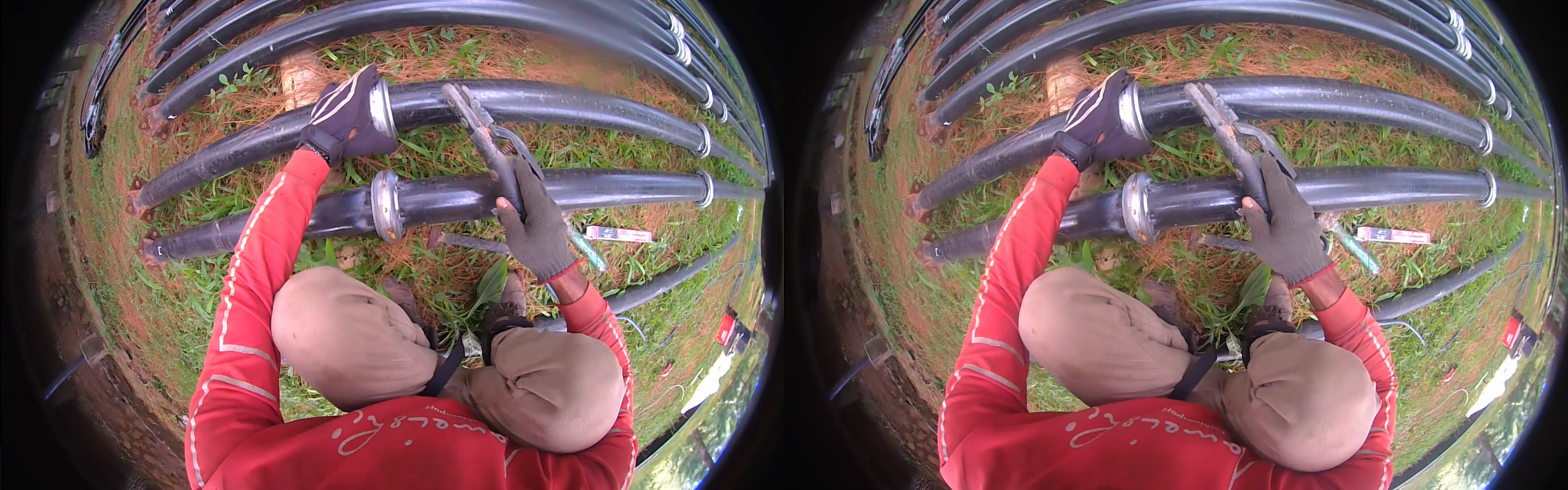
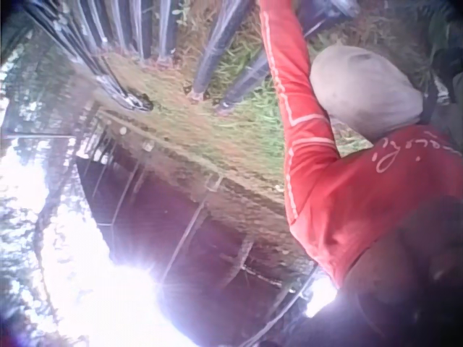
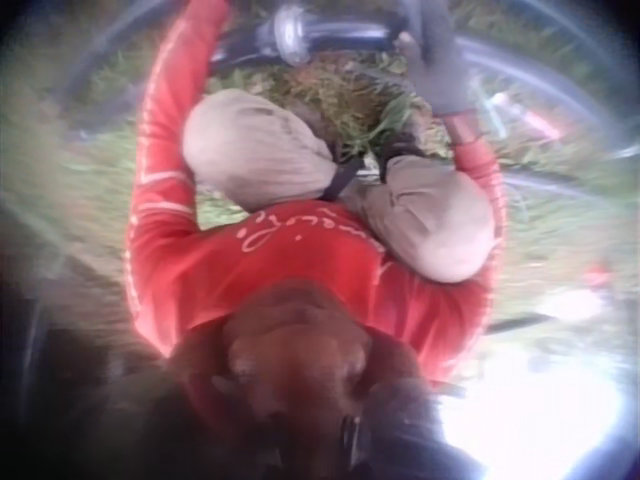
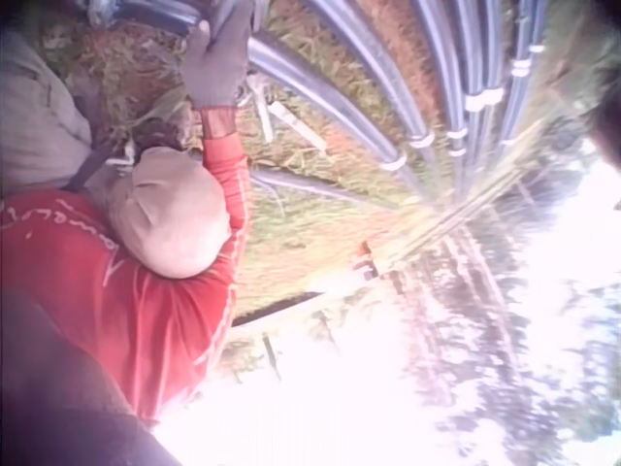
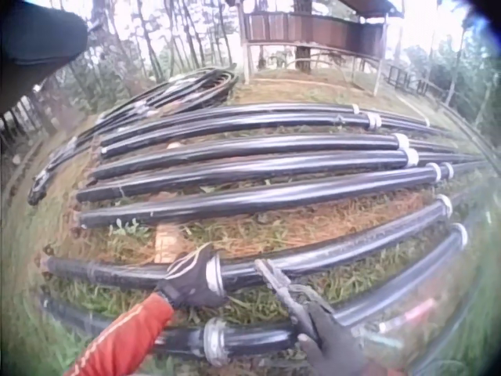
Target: The person aligns curved metal pipes and welds the joints and collars using a welding electrode holder, inserting welding rods into the holder as needed.
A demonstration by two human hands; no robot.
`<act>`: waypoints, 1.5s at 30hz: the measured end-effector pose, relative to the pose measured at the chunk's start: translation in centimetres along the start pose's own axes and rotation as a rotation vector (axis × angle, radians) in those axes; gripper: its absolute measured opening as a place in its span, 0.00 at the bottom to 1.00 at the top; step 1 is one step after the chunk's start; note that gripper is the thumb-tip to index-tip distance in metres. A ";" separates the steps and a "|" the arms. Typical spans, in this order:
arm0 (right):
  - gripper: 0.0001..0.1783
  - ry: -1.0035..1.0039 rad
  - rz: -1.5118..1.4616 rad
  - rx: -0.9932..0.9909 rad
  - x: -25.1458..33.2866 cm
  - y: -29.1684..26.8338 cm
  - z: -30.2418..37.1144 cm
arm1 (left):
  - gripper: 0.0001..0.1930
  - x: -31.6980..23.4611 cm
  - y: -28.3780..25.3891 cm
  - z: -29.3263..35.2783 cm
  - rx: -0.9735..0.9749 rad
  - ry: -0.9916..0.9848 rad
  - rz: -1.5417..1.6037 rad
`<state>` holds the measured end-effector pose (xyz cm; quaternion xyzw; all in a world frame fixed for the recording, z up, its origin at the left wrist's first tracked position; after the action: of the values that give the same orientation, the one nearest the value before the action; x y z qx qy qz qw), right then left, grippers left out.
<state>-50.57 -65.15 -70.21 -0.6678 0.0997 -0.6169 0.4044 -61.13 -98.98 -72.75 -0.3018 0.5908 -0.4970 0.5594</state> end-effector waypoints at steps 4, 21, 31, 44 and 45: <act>0.39 -0.028 -0.019 -0.004 -0.5 0.6 0.0 | 0.65 -1.7 -1.1 -0.2 0.035 -0.011 -0.031; 0.41 0.084 -0.006 0.086 -0.2 0.9 -0.2 | 0.58 -2.7 -1.8 -0.4 0.000 -0.037 -0.040; 0.40 0.027 -0.093 0.093 0.8 2.1 -0.4 | 0.63 1.3 0.9 0.5 -0.234 0.233 0.003; 0.40 -0.008 -0.092 0.117 1.5 4.3 -1.4 | 0.70 1.2 0.5 0.9 -0.209 0.211 -0.011; 0.40 -0.010 -0.093 0.119 1.8 4.3 -1.4 | 0.70 1.5 0.6 1.0 -0.210 0.209 -0.012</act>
<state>-49.90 -69.69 -71.83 -0.6497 0.0299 -0.6363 0.4148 -60.31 -100.41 -73.71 -0.3088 0.6926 -0.4646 0.4573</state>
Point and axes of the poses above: each hand's wrist, its own z-axis away from the middle knuckle, its own y-axis out of the palm, x = y × z, the point moved 8 cm from there along -z, towards the middle knuckle, and after that the axes turned 4 degrees about x, right-handed, at the moved point
